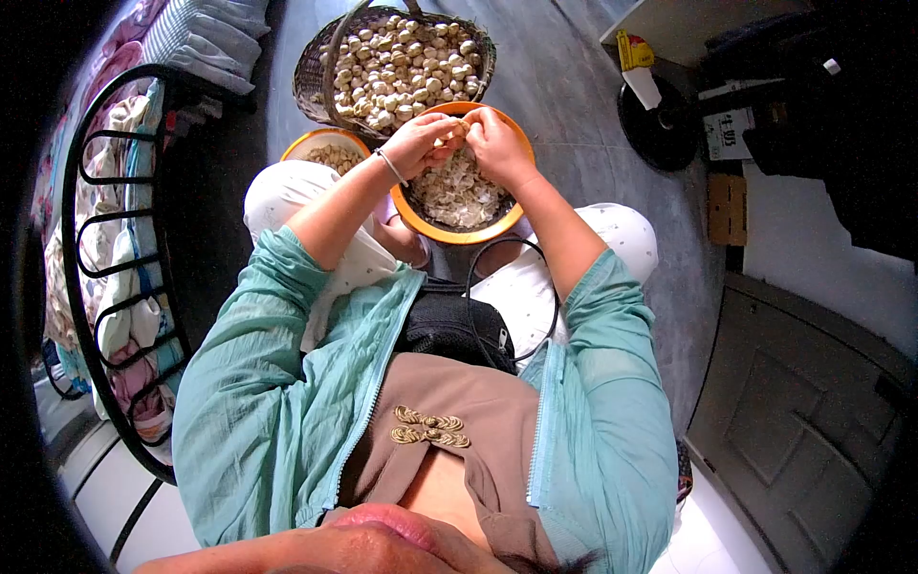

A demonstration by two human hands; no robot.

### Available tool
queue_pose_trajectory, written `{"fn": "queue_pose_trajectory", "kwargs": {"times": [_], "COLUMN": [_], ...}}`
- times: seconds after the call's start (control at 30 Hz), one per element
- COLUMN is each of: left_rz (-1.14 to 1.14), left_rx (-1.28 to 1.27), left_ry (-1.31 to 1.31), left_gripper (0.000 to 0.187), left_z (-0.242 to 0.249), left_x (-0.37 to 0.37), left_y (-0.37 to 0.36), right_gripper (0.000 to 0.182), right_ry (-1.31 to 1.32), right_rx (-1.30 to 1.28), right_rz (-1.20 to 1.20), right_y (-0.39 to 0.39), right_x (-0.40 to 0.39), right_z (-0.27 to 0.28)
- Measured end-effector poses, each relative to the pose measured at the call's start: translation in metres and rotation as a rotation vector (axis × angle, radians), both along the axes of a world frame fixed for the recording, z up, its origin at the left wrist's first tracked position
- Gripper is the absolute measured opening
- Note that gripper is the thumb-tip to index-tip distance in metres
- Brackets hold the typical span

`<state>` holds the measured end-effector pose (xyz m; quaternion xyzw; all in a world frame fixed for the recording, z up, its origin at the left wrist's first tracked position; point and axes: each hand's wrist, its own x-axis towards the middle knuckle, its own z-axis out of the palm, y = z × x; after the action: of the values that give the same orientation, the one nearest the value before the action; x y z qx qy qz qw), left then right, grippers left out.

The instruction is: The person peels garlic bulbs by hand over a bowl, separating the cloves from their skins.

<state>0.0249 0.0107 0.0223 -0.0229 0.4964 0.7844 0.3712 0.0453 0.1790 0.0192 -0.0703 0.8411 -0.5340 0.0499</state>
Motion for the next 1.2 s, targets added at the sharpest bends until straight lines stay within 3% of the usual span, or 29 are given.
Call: {"fn": "queue_pose_trajectory", "kwargs": {"times": [0.03,0.1,0.17,0.23,0.37,0.47,0.53,0.67,0.73,0.77,0.83,0.87,1.03,1.13,1.2], "left_rz": [-0.003,-0.024,-0.044,-0.029,-0.036,-0.028,-0.021,-0.021,-0.044,-0.043,-0.072,-0.069,-0.013,0.115,0.063], "left_rx": [0.001,0.036,0.074,0.033,-0.011,-0.010,-0.007,-0.004,0.042,0.042,0.084,0.086,0.096,0.058,0.103], "left_ry": [-0.024,-0.018,-0.012,-0.030,-0.021,-0.016,-0.004,-0.025,-0.020,-0.019,0.029,0.029,-0.032,-0.113,-0.072], "left_gripper": [0.019,0.019,0.019,0.020,0.020,0.019,0.019,0.020,0.020,0.020,0.020,0.020,0.019,0.021,0.019], "left_z": [0.001,-0.001,-0.004,-0.001,-0.007,-0.005,-0.003,-0.001,0.002,0.003,0.006,0.007,0.006,0.017,0.008], "left_x": [0.000,-0.002,-0.003,-0.002,-0.001,0.001,0.002,0.004,0.002,0.002,0.002,0.002,0.001,0.003,-0.002], "left_y": [0.000,-0.003,-0.003,-0.003,-0.001,0.000,0.001,0.003,0.002,0.001,0.001,0.001,0.001,0.005,0.001], "right_gripper": [0.016,0.017,0.017,0.017,0.016,0.018,0.022,0.025,0.025,0.025,0.026,0.026,0.026,0.019,0.018], "right_ry": [0.001,-0.391,-0.435,-0.060,-0.108,0.031,0.379,0.390,0.048,0.049,-0.495,-0.514,-0.586,-0.456,-0.434], "right_rx": [0.000,-0.387,-0.466,-0.191,-0.147,0.059,0.285,0.262,-0.159,-0.159,-0.664,-0.733,-0.870,-0.676,-0.582], "right_rz": [0.001,0.001,-0.001,0.040,0.044,0.032,0.008,-0.024,-0.125,-0.125,-0.125,-0.170,-0.157,-0.138,-0.119], "right_y": [0.002,0.008,0.009,0.004,0.009,0.005,0.001,0.002,0.000,0.006,0.010,0.008,0.013,0.009,0.009], "right_x": [-0.003,-0.009,-0.006,-0.004,-0.008,-0.005,-0.003,-0.006,-0.010,-0.009,-0.005,-0.005,-0.005,-0.005,-0.005], "right_z": [-0.002,-0.001,0.003,0.004,0.001,0.004,0.000,-0.009,-0.017,-0.019,0.005,0.006,0.020,0.021,0.018]}}
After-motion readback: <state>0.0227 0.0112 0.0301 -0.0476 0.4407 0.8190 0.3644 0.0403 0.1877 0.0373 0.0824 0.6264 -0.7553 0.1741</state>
